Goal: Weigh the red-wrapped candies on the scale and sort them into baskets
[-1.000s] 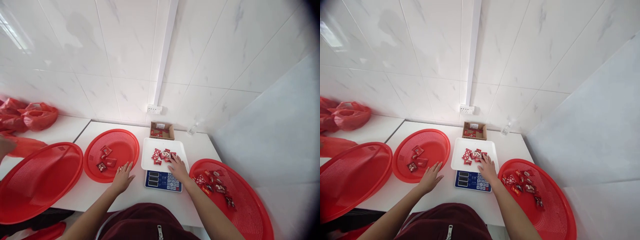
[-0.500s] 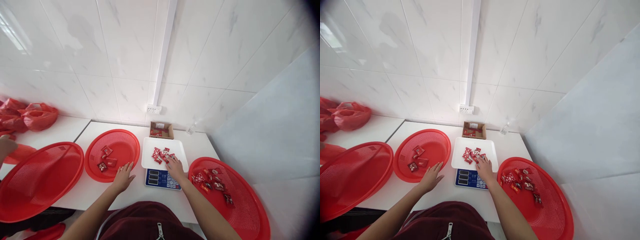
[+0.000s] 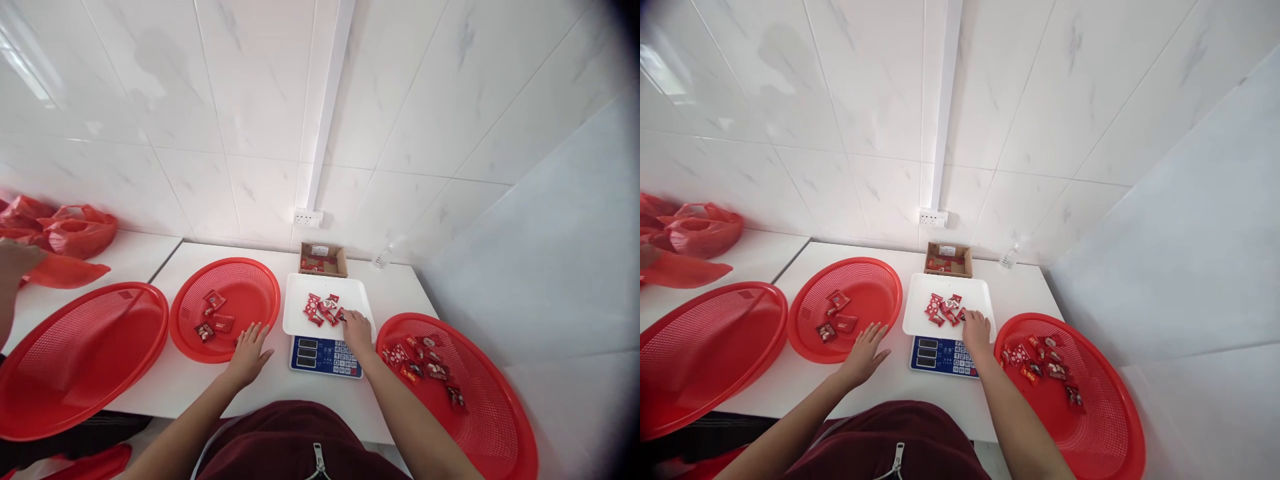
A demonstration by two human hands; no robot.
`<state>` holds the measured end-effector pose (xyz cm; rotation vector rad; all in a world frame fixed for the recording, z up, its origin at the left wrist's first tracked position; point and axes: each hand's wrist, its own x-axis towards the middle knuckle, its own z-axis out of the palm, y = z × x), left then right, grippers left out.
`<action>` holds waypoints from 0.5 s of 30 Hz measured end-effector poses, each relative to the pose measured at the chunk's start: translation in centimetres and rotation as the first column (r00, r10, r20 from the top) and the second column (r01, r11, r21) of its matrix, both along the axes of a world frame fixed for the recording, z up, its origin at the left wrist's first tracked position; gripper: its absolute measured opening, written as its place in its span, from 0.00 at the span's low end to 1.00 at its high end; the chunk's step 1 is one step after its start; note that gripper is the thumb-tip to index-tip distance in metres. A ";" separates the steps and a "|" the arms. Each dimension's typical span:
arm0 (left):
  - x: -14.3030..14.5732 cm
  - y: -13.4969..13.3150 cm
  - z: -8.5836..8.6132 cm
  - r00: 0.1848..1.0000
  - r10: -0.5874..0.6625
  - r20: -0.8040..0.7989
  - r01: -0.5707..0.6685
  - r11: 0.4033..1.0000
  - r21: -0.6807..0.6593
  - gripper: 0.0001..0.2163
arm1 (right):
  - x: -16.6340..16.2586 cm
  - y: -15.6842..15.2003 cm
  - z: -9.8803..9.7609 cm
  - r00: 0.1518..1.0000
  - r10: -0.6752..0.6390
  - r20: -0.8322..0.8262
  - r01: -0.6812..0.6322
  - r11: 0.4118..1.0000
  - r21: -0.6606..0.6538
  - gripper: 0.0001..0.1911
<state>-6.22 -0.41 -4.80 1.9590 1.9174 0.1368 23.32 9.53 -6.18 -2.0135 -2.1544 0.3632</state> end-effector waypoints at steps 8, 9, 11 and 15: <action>0.0 -0.3 0.2 0.996 0.001 0.086 -0.009 0.996 0.090 0.23 | 0.0 0.0 1.0 0.858 -0.121 -0.499 0.127 0.992 -0.022 0.15; 0.2 -0.3 0.5 0.991 -0.007 0.136 -0.008 0.994 0.110 0.22 | -0.3 -0.1 1.2 0.817 -0.104 -0.567 0.106 0.994 -0.030 0.15; 1.0 -0.2 1.3 0.956 -0.029 0.292 -0.019 0.987 0.159 0.19 | -1.2 -0.6 2.0 0.727 -0.070 -0.683 0.041 0.997 -0.059 0.15; 4.4 0.5 3.4 0.655 0.085 0.751 -0.089 0.995 -0.035 0.21 | -4.1 -3.2 4.1 0.574 0.030 -0.818 -0.182 0.979 -0.093 0.21</action>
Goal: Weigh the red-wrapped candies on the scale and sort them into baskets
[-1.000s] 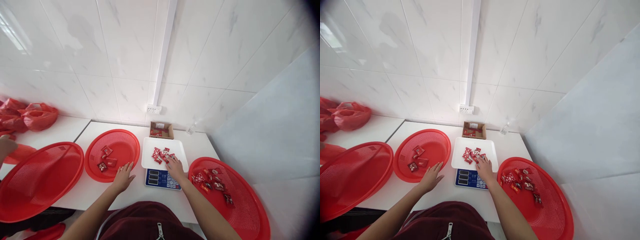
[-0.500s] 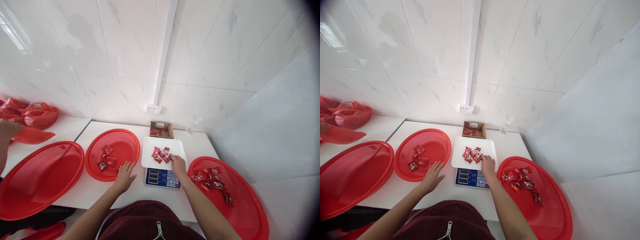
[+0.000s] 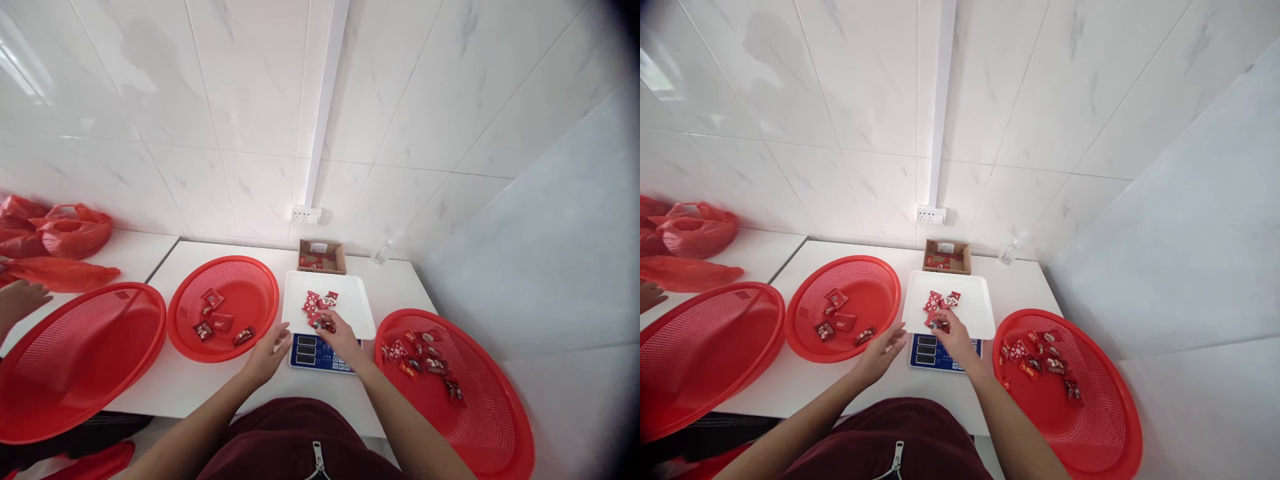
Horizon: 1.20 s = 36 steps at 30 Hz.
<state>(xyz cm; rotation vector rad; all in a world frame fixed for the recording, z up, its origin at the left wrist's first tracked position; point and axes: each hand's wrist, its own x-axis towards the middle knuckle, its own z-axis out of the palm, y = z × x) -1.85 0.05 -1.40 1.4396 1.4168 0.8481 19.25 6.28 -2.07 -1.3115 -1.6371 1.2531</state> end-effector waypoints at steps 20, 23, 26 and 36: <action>2.8 1.1 2.2 0.831 0.250 0.498 -0.014 0.902 -0.430 0.17 | 1.2 3.8 -2.2 0.682 -0.121 0.721 0.071 0.992 0.100 0.12; 2.5 1.1 2.4 0.792 0.301 0.531 -0.009 0.876 -0.483 0.15 | 1.3 3.5 -2.7 0.719 -0.161 0.676 0.100 0.987 0.129 0.10; 2.3 1.2 2.4 0.722 0.389 0.573 -0.008 0.832 -0.555 0.13 | 1.9 3.5 -3.0 0.825 -0.148 0.545 0.150 0.988 0.041 0.12; 2.7 1.9 2.1 0.748 0.324 0.580 0.068 0.831 -0.553 0.15 | 0.8 2.0 0.1 0.995 0.055 0.083 -0.043 0.989 -0.139 0.09</action>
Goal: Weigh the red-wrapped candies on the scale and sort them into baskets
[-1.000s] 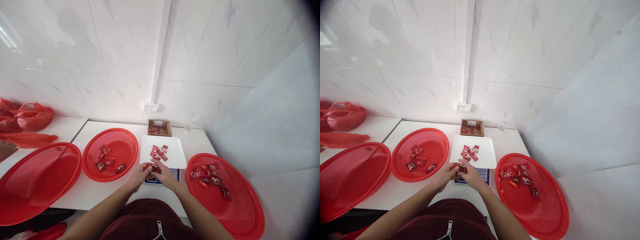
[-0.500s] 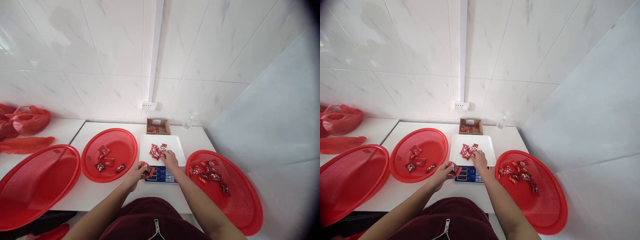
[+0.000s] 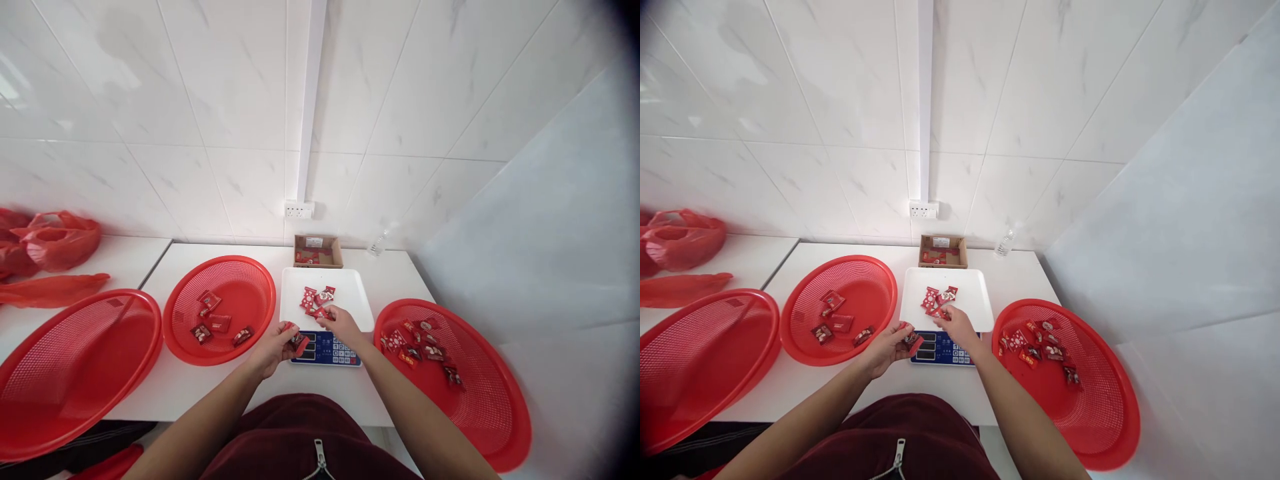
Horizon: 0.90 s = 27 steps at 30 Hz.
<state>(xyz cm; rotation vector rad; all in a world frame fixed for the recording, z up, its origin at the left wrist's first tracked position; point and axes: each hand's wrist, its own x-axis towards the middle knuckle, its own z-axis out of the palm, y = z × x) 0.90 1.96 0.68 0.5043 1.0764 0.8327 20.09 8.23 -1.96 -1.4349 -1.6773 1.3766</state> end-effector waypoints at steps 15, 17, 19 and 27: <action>-0.5 0.2 -1.0 0.998 0.046 -0.039 -0.044 0.998 0.048 0.19 | 0.5 3.4 -0.2 0.667 0.034 0.744 -0.336 0.905 0.260 0.15; -0.5 0.0 -0.8 0.998 0.058 -0.039 -0.056 0.998 0.029 0.19 | 0.7 3.9 -0.8 0.578 0.089 0.811 -0.402 0.896 0.188 0.24; -0.6 -0.2 -0.5 0.997 0.066 -0.036 -0.066 0.998 0.017 0.19 | 0.8 3.7 -1.1 0.556 0.124 0.822 -0.416 0.898 0.146 0.31; -1.5 -0.6 -0.7 0.995 0.096 -0.033 -0.097 0.995 -0.019 0.20 | 3.0 1.3 -1.5 0.596 -0.003 0.803 -0.287 0.933 0.217 0.24</action>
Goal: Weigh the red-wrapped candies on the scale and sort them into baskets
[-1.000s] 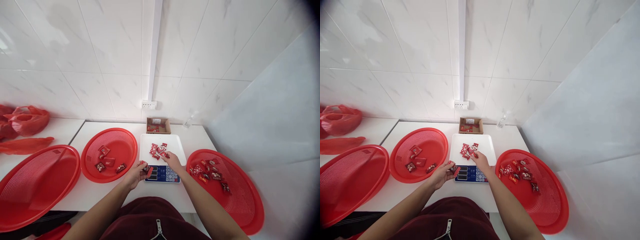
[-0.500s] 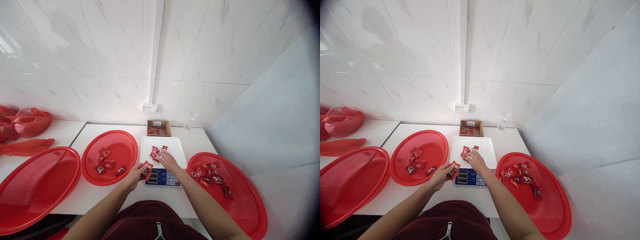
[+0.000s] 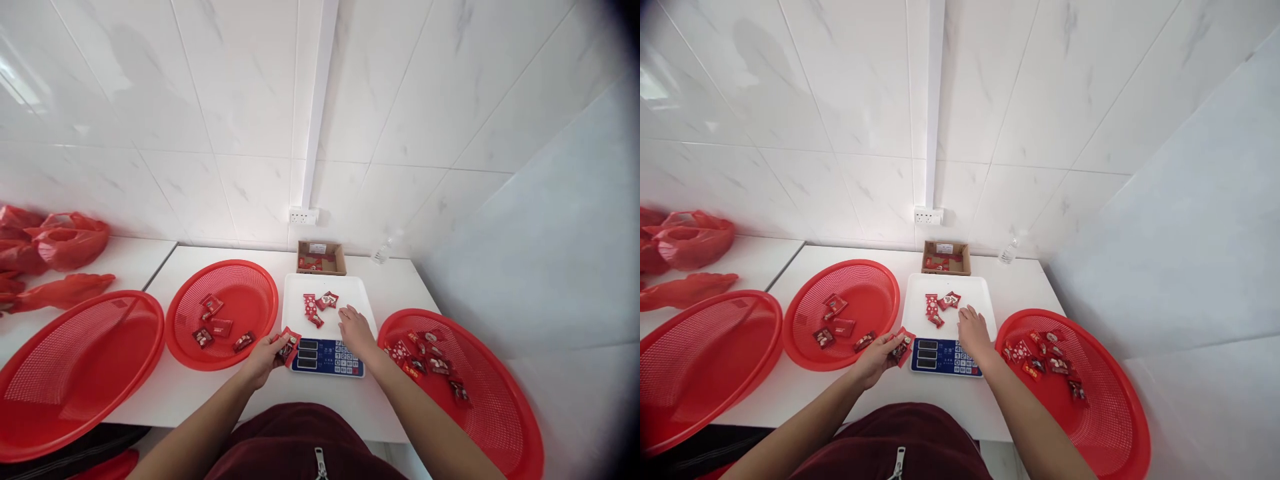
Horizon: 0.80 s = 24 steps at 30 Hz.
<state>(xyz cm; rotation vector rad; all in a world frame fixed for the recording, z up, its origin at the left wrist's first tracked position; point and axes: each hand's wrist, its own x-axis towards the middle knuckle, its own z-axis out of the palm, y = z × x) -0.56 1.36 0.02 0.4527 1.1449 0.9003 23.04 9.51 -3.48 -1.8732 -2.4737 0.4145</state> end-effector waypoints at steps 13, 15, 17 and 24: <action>-0.5 -0.2 0.2 1.000 0.004 0.005 -0.004 1.000 -0.024 0.19 | -2.0 1.3 -0.1 0.996 0.080 0.046 -0.079 0.997 -0.014 0.30; -1.0 -0.5 -0.2 1.000 0.023 0.007 -0.023 0.999 -0.032 0.20 | -1.1 0.1 0.2 0.999 0.036 0.038 -0.037 0.999 0.019 0.28; -1.3 -0.7 -0.7 0.999 0.030 0.011 -0.030 0.999 -0.040 0.20 | -0.1 -1.0 0.4 0.999 0.017 0.043 -0.017 1.000 0.011 0.28; -0.9 -1.0 -1.9 1.000 -0.024 -0.001 0.024 0.998 -0.064 0.22 | -0.1 -0.9 -0.7 0.999 -0.046 -0.021 0.045 0.997 -0.070 0.28</action>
